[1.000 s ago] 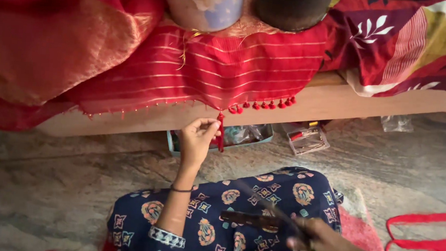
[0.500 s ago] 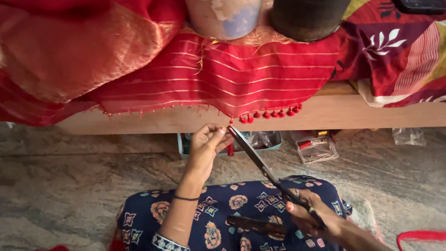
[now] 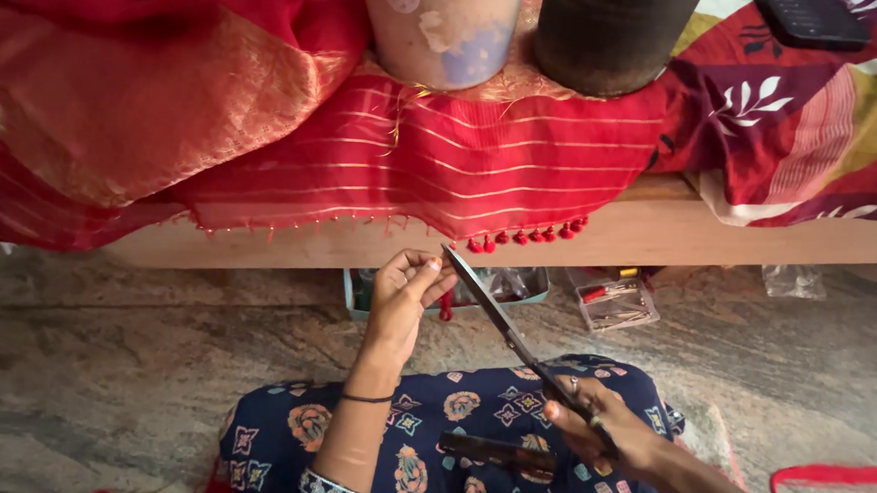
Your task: The recorder is shown manually tying and trimming small red tassels or beads onto the edge of a red and gold sari.
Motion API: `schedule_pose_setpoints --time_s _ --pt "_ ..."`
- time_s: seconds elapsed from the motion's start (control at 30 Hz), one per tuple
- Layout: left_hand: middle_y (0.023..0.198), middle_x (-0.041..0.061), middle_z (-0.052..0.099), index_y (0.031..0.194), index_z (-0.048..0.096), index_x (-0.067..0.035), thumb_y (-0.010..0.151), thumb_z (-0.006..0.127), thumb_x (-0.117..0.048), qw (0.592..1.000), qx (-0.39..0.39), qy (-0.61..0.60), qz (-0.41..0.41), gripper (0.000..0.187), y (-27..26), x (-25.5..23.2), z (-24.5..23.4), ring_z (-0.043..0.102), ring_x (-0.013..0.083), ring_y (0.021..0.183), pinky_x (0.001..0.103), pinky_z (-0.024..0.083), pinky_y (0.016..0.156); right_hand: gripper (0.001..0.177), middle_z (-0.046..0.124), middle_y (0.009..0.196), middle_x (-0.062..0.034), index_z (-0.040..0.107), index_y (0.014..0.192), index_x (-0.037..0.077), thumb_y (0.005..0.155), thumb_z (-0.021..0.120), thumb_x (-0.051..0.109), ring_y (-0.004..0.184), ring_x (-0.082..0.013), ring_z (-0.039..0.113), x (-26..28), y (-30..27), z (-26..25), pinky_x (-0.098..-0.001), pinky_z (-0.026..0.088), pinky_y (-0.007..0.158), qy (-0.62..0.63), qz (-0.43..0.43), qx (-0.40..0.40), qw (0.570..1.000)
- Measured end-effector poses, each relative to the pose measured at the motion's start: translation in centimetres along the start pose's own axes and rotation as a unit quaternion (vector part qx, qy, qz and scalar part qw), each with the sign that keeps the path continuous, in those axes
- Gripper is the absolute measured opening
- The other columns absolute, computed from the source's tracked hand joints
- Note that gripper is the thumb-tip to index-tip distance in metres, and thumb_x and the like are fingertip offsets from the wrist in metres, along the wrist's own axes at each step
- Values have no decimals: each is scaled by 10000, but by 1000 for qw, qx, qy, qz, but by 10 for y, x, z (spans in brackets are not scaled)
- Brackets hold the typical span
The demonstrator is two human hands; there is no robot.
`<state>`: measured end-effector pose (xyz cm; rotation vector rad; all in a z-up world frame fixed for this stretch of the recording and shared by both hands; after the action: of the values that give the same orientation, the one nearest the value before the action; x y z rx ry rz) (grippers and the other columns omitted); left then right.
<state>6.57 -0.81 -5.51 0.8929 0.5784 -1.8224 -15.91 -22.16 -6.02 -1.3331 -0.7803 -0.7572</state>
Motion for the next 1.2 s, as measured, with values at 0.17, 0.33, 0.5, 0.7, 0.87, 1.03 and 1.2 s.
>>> schedule_pose_setpoints --time_s 0.17,0.33,0.5,0.7,0.87,1.03,1.2 --pt "1014 127 724 987 618 -25 976 645 -68 998 -48 39 1 52 21 28 -21 721 208 948 341 618 886 448 421 444 1 485 802 70 926 729 425 314 -121 412 -7 4 -5 -292 317 293 -8 -18 3 1000" --pt "1212 55 721 1219 654 -13 907 690 -75 938 -26 299 175 320 48 -1 -10 696 121 1082 259 543 931 414 396 465 13 518 824 94 931 673 462 343 -117 390 0 -8 -19 -284 314 346 -31 16 -8 999" --pt "1107 77 754 1153 695 19 907 745 -90 964 4 257 72 273 85 37 -28 717 133 1001 278 562 897 453 399 498 14 481 807 81 937 689 462 379 -118 396 -8 -8 -43 -294 300 371 -65 60 -50 995" --pt "1063 87 741 1076 710 51 962 738 -57 977 78 189 68 160 77 36 -27 697 136 996 288 546 897 425 429 477 -10 546 826 70 919 686 460 358 -133 415 5 -10 -53 -303 284 356 -91 44 -60 993" --pt "1053 87 776 1072 691 -2 922 685 -76 987 112 116 15 167 61 10 2 754 153 941 291 588 881 416 437 476 -6 595 856 65 885 711 463 359 -124 415 7 -7 -68 -307 292 357 -131 35 -71 988" --pt "1000 107 781 1099 729 62 1043 599 -167 957 101 261 75 269 58 26 -11 751 165 869 267 579 811 515 471 516 -9 677 828 66 848 750 575 460 -142 477 7 0 -101 -361 353 449 -354 -20 -102 930" --pt "944 94 763 1065 718 59 1041 575 -193 963 75 249 65 291 29 19 -6 760 158 717 256 581 645 551 551 531 -74 707 904 95 780 755 630 506 -204 533 57 -18 -82 -415 395 518 -466 -66 -133 872"
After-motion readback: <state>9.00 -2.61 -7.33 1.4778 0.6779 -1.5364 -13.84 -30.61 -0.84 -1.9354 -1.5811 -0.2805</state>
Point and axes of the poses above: each hand's wrist, its own y-axis towards the middle knuckle, its own z-axis out of the palm, x = y × z, the point moved 3 cm from there along y, towards the middle knuckle
